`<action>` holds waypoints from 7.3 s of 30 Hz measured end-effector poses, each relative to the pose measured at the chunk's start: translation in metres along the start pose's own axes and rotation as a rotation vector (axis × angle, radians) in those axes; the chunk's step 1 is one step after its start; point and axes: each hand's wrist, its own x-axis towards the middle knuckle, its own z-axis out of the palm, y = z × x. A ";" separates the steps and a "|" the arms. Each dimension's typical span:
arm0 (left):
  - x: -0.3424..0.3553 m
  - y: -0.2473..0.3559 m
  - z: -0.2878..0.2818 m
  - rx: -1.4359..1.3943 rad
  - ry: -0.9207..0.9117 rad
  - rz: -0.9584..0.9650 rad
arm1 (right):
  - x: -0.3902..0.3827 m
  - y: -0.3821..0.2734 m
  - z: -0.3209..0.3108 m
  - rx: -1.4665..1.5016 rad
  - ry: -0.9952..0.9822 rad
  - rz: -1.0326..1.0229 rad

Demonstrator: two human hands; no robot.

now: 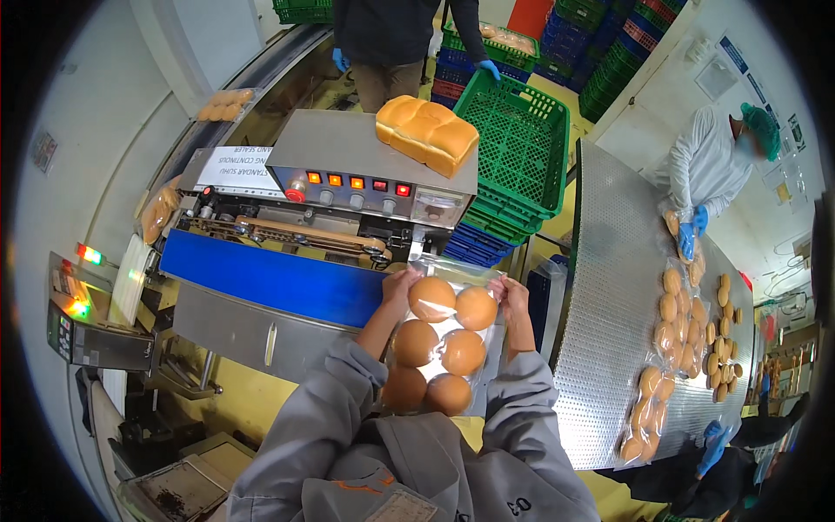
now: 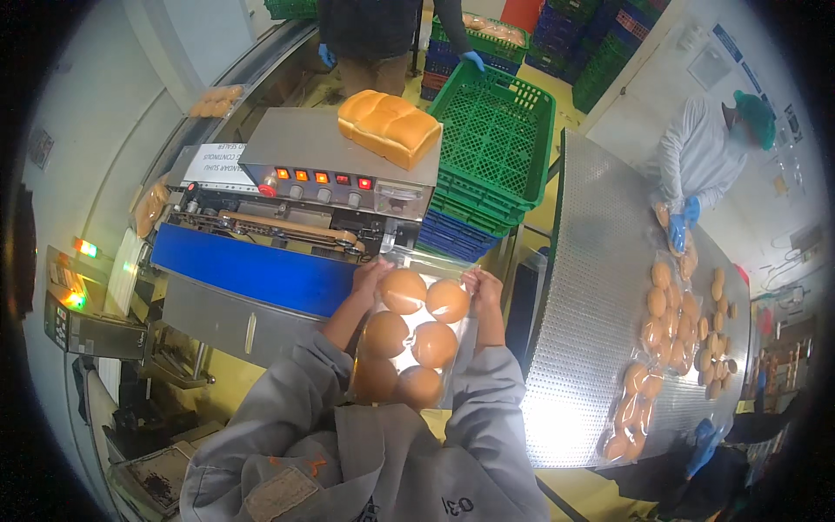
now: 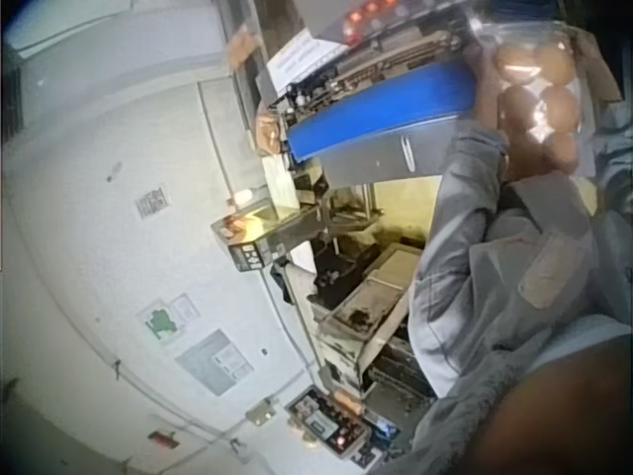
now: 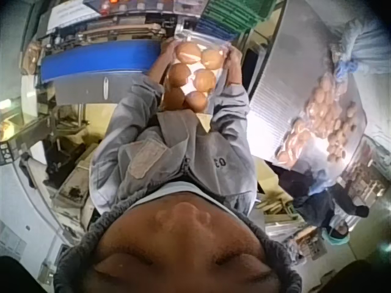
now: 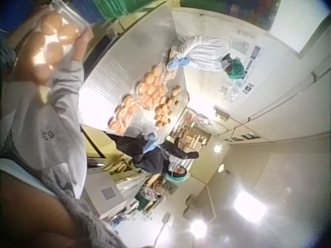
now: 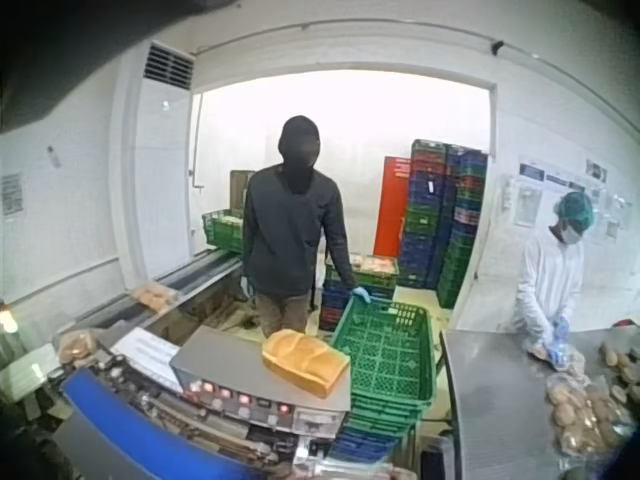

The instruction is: The person places buns into clear plastic bags and feeds them into a sealing machine. The sealed packages are then removed and placed onto a metal table. Other workers in the background are also handling and arranging the buns.

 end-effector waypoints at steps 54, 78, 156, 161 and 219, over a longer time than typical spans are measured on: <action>0.005 0.160 -0.173 0.523 0.076 0.042 | -0.040 0.086 0.148 -0.189 -0.016 -0.134; -0.099 0.205 -0.356 0.458 -0.053 -0.082 | -0.237 0.214 0.307 0.002 -0.389 0.323; -0.404 0.429 -0.958 -0.550 0.985 0.441 | -0.280 0.379 0.555 -0.426 -0.671 0.345; -0.284 0.379 -0.863 -0.605 0.025 -0.336 | -0.271 0.355 0.521 -0.321 -0.518 0.308; -0.209 -0.150 0.149 0.297 -0.672 -0.348 | -0.232 -0.068 -0.198 -0.937 0.813 -0.703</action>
